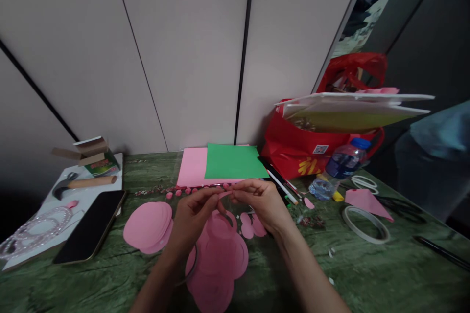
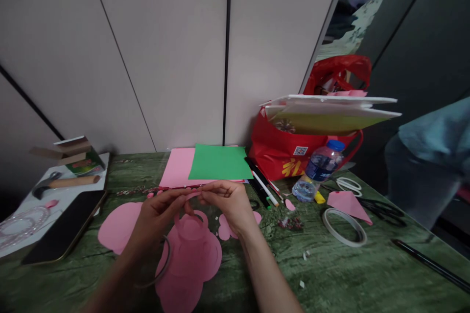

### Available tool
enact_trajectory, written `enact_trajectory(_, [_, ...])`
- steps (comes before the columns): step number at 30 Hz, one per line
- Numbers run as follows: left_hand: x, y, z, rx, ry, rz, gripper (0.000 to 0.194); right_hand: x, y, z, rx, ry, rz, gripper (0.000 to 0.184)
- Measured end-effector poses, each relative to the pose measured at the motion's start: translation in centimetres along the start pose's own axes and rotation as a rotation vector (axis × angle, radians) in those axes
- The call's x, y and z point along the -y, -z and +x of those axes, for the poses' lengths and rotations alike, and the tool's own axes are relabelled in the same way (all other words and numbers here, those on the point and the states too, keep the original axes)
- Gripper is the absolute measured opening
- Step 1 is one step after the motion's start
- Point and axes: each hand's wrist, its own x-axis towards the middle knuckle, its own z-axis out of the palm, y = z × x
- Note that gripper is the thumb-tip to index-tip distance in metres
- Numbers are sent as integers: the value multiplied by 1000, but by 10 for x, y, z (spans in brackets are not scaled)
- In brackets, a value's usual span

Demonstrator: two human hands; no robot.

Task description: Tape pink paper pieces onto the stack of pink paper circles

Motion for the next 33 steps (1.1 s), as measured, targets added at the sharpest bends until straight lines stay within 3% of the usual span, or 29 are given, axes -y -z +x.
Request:
enact_trajectory(11, [6,-1,0,61,-2,13,20,-5,2,2,-75,-2,-13,14])
enact_trajectory(19, [5,0,1,33,-5,-5,20,-4,3,2,33,24,-81,18])
enact_trajectory(33, [7,-1,0,87,13,-21,22,-5,0,3,-78,-4,-47,16])
